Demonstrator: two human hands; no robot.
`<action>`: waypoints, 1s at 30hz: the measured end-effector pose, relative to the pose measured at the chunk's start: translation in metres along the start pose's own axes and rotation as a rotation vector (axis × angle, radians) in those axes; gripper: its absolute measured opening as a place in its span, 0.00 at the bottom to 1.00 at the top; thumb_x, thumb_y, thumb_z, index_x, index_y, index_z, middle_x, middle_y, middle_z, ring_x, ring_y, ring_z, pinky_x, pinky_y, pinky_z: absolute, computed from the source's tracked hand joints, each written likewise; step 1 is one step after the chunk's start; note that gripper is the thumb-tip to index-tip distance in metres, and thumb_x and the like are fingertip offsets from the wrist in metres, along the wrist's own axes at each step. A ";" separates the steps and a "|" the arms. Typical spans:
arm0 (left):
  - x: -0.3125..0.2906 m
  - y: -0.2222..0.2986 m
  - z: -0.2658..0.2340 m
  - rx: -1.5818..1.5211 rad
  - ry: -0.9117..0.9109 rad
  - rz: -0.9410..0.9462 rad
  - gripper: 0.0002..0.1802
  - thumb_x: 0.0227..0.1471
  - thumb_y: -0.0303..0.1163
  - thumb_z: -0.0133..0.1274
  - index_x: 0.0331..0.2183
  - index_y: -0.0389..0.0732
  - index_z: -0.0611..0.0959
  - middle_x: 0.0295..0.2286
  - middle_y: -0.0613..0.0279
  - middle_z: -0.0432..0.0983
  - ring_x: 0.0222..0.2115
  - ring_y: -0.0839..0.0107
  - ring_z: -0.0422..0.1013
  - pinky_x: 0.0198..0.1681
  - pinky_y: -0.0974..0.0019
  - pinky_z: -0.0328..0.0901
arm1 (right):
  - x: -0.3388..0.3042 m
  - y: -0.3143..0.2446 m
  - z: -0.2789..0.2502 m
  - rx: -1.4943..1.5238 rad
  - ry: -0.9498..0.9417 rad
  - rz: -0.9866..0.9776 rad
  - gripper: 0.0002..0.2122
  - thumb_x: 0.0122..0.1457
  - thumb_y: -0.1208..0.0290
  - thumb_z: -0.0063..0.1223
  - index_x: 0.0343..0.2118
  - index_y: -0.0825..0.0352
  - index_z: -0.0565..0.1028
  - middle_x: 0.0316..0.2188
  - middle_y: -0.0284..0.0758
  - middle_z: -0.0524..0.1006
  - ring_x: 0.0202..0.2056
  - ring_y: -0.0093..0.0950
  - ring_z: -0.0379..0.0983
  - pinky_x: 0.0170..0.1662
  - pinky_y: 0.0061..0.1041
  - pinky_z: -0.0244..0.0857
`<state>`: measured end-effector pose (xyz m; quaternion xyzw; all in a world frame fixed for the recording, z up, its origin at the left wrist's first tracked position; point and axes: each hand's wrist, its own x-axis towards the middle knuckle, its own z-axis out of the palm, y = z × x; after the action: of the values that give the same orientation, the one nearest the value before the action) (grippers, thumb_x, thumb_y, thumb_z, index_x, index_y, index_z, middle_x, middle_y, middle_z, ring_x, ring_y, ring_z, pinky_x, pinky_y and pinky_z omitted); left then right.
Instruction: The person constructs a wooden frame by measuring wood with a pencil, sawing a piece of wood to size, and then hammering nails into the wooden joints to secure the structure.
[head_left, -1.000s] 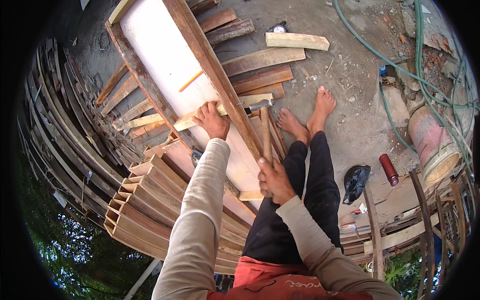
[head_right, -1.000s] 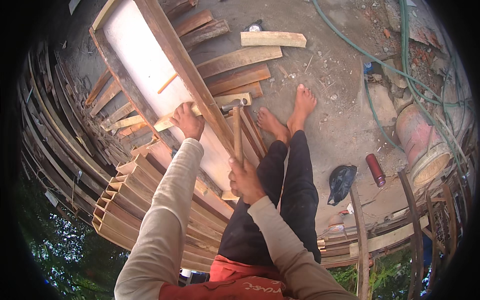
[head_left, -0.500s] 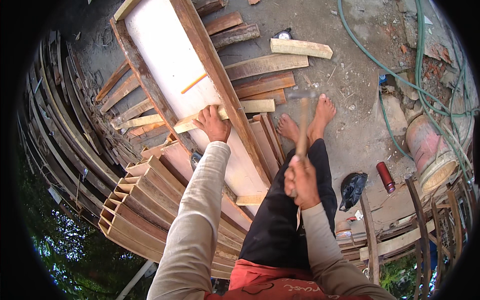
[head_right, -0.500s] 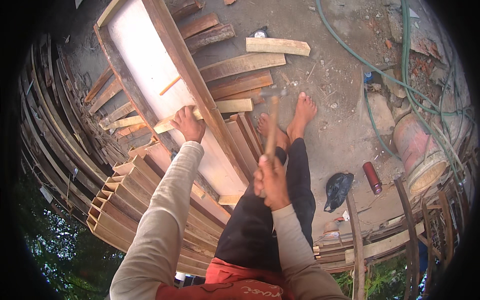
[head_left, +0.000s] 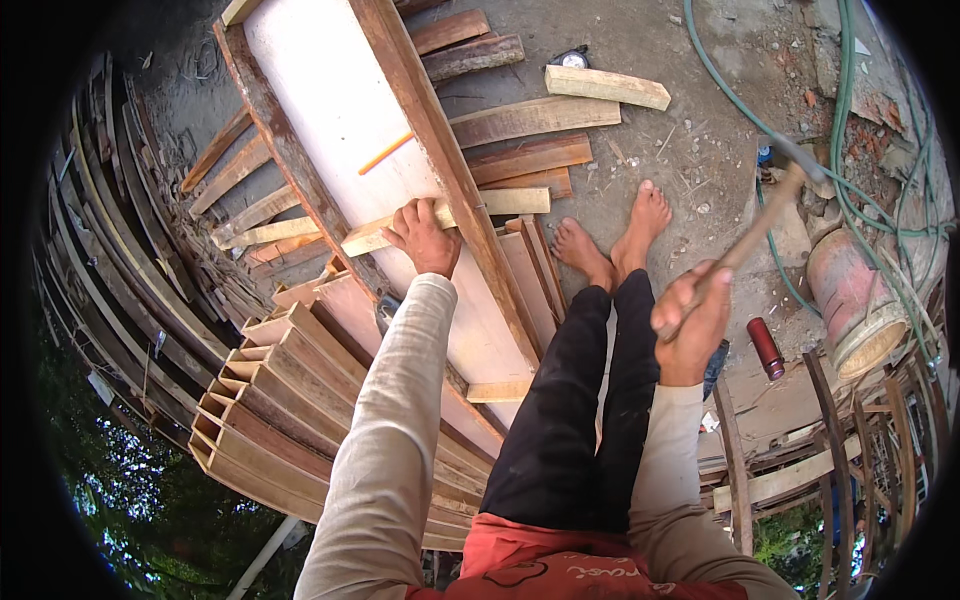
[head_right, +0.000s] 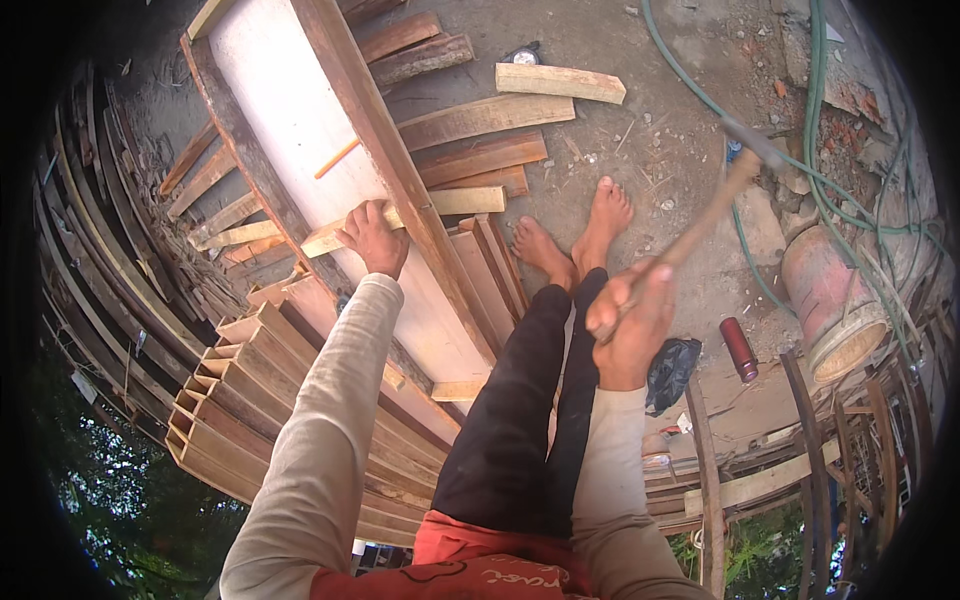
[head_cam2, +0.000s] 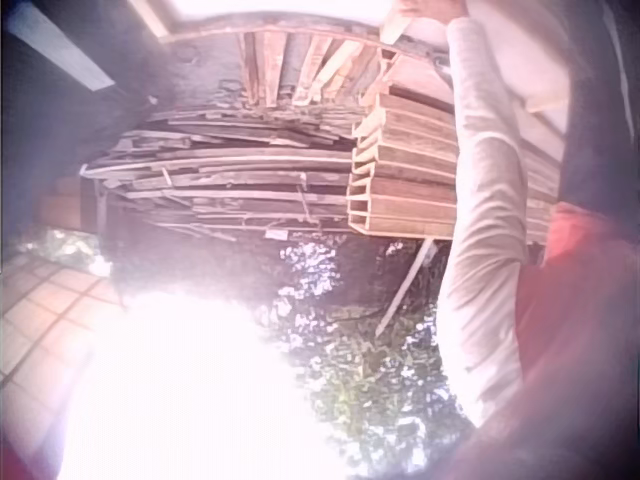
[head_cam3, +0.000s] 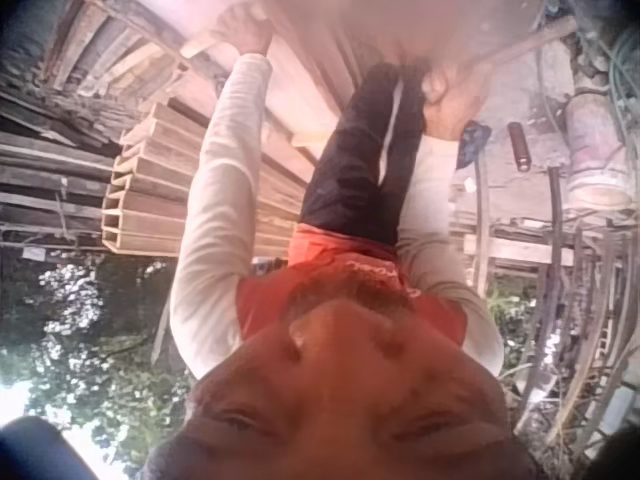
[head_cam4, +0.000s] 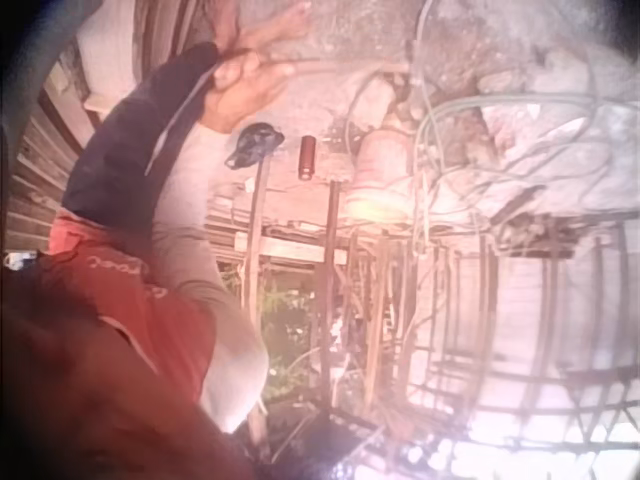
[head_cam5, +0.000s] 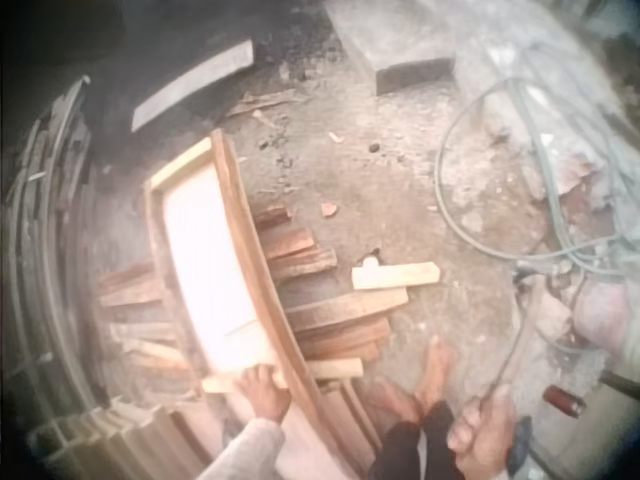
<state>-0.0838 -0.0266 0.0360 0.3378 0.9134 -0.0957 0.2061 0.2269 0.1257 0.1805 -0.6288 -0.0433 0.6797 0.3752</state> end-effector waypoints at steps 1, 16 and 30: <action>-0.001 0.008 0.003 -0.011 -0.012 0.006 0.31 0.38 0.26 0.62 0.49 0.49 0.76 0.53 0.62 0.68 0.61 0.54 0.57 0.67 0.25 0.32 | -0.002 0.012 0.014 0.088 0.136 -0.080 0.15 0.71 0.52 0.44 0.38 0.61 0.66 0.18 0.27 0.65 0.14 0.19 0.62 0.16 0.23 0.60; 0.012 0.019 0.004 -0.022 0.023 0.033 0.32 0.39 0.27 0.62 0.50 0.48 0.76 0.52 0.60 0.68 0.61 0.53 0.57 0.66 0.25 0.33 | -0.023 0.080 0.036 0.115 0.407 -0.171 0.13 0.71 0.58 0.44 0.34 0.62 0.62 0.18 0.27 0.63 0.15 0.20 0.59 0.17 0.26 0.59; 0.009 0.022 0.003 -0.028 0.012 0.044 0.30 0.39 0.27 0.62 0.49 0.48 0.76 0.51 0.62 0.69 0.60 0.53 0.57 0.66 0.25 0.34 | -0.089 0.144 0.041 -0.373 -0.016 0.235 0.09 0.71 0.63 0.44 0.40 0.63 0.61 0.17 0.27 0.62 0.14 0.20 0.60 0.18 0.26 0.61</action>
<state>-0.0747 -0.0061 0.0284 0.3555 0.9082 -0.0762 0.2075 0.1184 -0.0105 0.1860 -0.6828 -0.0978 0.7037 0.1703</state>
